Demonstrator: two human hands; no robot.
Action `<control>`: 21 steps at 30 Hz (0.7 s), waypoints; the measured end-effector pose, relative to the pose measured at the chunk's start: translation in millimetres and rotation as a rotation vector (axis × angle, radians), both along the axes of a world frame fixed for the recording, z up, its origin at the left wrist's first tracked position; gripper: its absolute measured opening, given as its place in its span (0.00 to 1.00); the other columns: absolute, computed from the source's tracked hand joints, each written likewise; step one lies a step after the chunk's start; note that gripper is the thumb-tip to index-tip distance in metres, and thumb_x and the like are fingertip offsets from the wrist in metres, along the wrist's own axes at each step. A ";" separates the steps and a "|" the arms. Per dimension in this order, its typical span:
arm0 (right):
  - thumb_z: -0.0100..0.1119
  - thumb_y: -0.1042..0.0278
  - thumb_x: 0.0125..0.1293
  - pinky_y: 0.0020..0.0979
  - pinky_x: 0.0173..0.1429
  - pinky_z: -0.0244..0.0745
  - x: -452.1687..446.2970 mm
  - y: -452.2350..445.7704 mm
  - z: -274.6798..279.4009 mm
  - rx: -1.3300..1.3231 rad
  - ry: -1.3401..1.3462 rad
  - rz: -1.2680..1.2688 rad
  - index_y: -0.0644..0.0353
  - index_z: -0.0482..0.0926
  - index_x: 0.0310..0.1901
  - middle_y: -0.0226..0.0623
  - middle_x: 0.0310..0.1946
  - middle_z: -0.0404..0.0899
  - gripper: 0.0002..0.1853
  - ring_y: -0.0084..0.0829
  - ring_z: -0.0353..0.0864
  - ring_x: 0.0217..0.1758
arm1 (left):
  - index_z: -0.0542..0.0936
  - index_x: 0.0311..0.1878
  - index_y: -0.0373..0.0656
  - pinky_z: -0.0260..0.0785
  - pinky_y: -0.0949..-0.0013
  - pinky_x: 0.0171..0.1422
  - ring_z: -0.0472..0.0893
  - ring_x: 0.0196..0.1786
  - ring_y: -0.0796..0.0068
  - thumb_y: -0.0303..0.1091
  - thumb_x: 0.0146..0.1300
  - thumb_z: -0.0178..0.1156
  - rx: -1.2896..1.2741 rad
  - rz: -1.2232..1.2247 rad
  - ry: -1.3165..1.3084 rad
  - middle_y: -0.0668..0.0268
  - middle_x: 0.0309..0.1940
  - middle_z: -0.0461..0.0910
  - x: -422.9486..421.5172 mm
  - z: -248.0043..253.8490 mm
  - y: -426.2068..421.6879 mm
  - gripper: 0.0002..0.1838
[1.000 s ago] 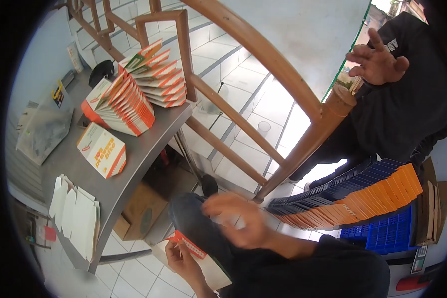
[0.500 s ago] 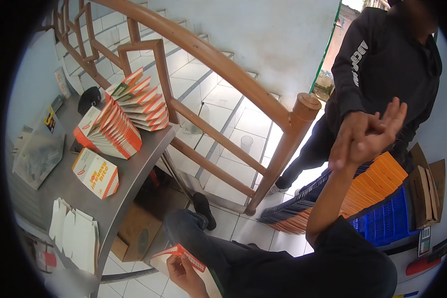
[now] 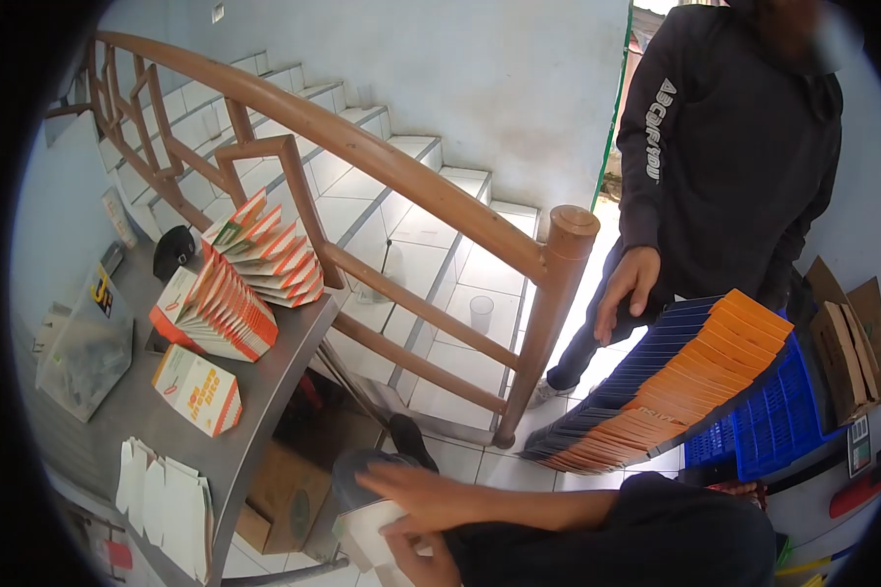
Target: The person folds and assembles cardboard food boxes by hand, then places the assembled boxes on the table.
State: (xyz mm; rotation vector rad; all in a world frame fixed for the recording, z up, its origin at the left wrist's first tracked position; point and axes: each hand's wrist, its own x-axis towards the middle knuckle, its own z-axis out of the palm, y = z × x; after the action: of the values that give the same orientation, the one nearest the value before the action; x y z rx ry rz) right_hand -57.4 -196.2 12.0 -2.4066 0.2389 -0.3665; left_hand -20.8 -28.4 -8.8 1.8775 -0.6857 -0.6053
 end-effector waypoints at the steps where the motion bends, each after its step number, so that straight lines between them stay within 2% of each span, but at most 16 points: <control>1: 0.56 0.53 0.76 0.46 0.69 0.73 3.6 4.7 -5.3 0.145 0.080 0.060 0.63 0.63 0.75 0.59 0.69 0.68 0.33 0.57 0.71 0.71 | 0.76 0.67 0.38 0.69 0.53 0.71 0.79 0.64 0.49 0.45 0.68 0.70 0.083 -0.098 -0.071 0.47 0.63 0.79 1.0 23.1 -5.1 0.30; 2: 0.55 0.58 0.76 0.45 0.67 0.75 7.1 9.5 -10.9 0.287 0.166 0.105 0.61 0.66 0.74 0.55 0.63 0.75 0.29 0.56 0.75 0.66 | 0.76 0.67 0.37 0.69 0.54 0.71 0.79 0.65 0.50 0.44 0.68 0.70 0.168 -0.193 -0.137 0.47 0.63 0.79 0.3 51.6 -3.5 0.30; 3: 0.53 0.60 0.77 0.46 0.65 0.75 10.4 9.7 -16.2 0.306 0.175 0.087 0.60 0.70 0.70 0.54 0.61 0.77 0.25 0.55 0.77 0.65 | 0.76 0.67 0.37 0.70 0.55 0.70 0.79 0.65 0.50 0.43 0.68 0.69 0.255 -0.291 -0.197 0.47 0.62 0.80 -0.4 74.4 1.4 0.29; 4: 0.51 0.63 0.77 0.48 0.64 0.74 13.2 8.7 -22.2 0.327 0.188 0.070 0.59 0.74 0.67 0.52 0.59 0.78 0.21 0.55 0.78 0.63 | 0.76 0.67 0.35 0.70 0.57 0.69 0.79 0.66 0.53 0.38 0.68 0.69 0.173 -0.353 -0.293 0.47 0.63 0.80 3.2 76.2 16.7 0.28; 6: 0.50 0.66 0.78 0.49 0.62 0.74 14.7 4.3 -24.6 0.339 0.182 0.052 0.57 0.78 0.63 0.50 0.56 0.81 0.17 0.54 0.79 0.61 | 0.75 0.68 0.34 0.71 0.57 0.68 0.78 0.67 0.53 0.35 0.67 0.71 0.113 -0.317 -0.037 0.48 0.65 0.79 23.7 90.7 34.9 0.30; 7: 0.50 0.66 0.77 0.50 0.61 0.74 14.2 1.5 -23.1 0.333 0.162 0.057 0.56 0.79 0.63 0.49 0.55 0.81 0.17 0.54 0.80 0.60 | 0.75 0.68 0.34 0.72 0.57 0.66 0.79 0.64 0.53 0.33 0.66 0.72 -0.059 -0.154 -0.160 0.48 0.65 0.79 27.1 93.4 40.6 0.30; 8: 0.50 0.67 0.77 0.51 0.60 0.74 15.2 1.1 -22.2 0.334 0.144 0.062 0.55 0.79 0.62 0.48 0.55 0.81 0.17 0.54 0.80 0.59 | 0.76 0.68 0.35 0.72 0.57 0.66 0.79 0.62 0.50 0.32 0.66 0.72 -0.079 0.014 -0.476 0.47 0.64 0.80 35.2 92.4 38.7 0.29; 11: 0.53 0.70 0.74 0.50 0.62 0.73 22.4 0.1 -18.0 0.381 0.108 0.081 0.57 0.80 0.61 0.47 0.55 0.80 0.17 0.53 0.79 0.60 | 0.74 0.69 0.32 0.71 0.56 0.67 0.79 0.61 0.45 0.34 0.70 0.67 0.129 0.189 -0.661 0.43 0.63 0.78 61.4 53.3 29.3 0.28; 14: 0.57 0.71 0.71 0.47 0.62 0.72 32.5 7.8 -42.8 0.024 -0.116 -0.024 0.58 0.81 0.59 0.43 0.55 0.79 0.16 0.50 0.78 0.61 | 0.71 0.70 0.30 0.71 0.54 0.67 0.78 0.61 0.41 0.37 0.75 0.59 0.439 -0.041 -0.208 0.39 0.64 0.77 72.1 18.3 35.3 0.27; 17: 0.61 0.71 0.69 0.43 0.63 0.71 28.5 27.3 13.0 -0.097 -0.375 -0.433 0.60 0.80 0.54 0.42 0.57 0.77 0.13 0.45 0.76 0.63 | 0.70 0.70 0.28 0.71 0.55 0.67 0.78 0.62 0.43 0.38 0.80 0.50 0.446 -0.002 -0.261 0.40 0.63 0.77 56.1 3.0 29.7 0.25; 20: 0.61 0.74 0.71 0.37 0.64 0.75 11.0 46.1 42.6 0.255 -0.283 -0.268 0.62 0.78 0.50 0.41 0.52 0.79 0.09 0.38 0.81 0.59 | 0.70 0.71 0.30 0.71 0.57 0.69 0.78 0.65 0.51 0.36 0.81 0.49 0.169 0.216 -0.078 0.46 0.64 0.76 37.3 11.6 8.4 0.24; 21: 0.62 0.70 0.72 0.36 0.59 0.76 13.1 48.4 38.8 0.416 -0.248 -0.272 0.62 0.77 0.49 0.40 0.49 0.80 0.09 0.37 0.82 0.54 | 0.69 0.71 0.31 0.70 0.58 0.71 0.77 0.66 0.54 0.36 0.81 0.48 -0.006 0.269 0.109 0.47 0.66 0.76 29.3 16.6 -2.7 0.23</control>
State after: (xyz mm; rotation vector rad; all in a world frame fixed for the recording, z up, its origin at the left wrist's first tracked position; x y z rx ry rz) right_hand -44.3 -147.8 50.8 -1.9022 0.4815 -0.6636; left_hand 8.5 -31.1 7.8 1.8760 -0.3560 -0.5259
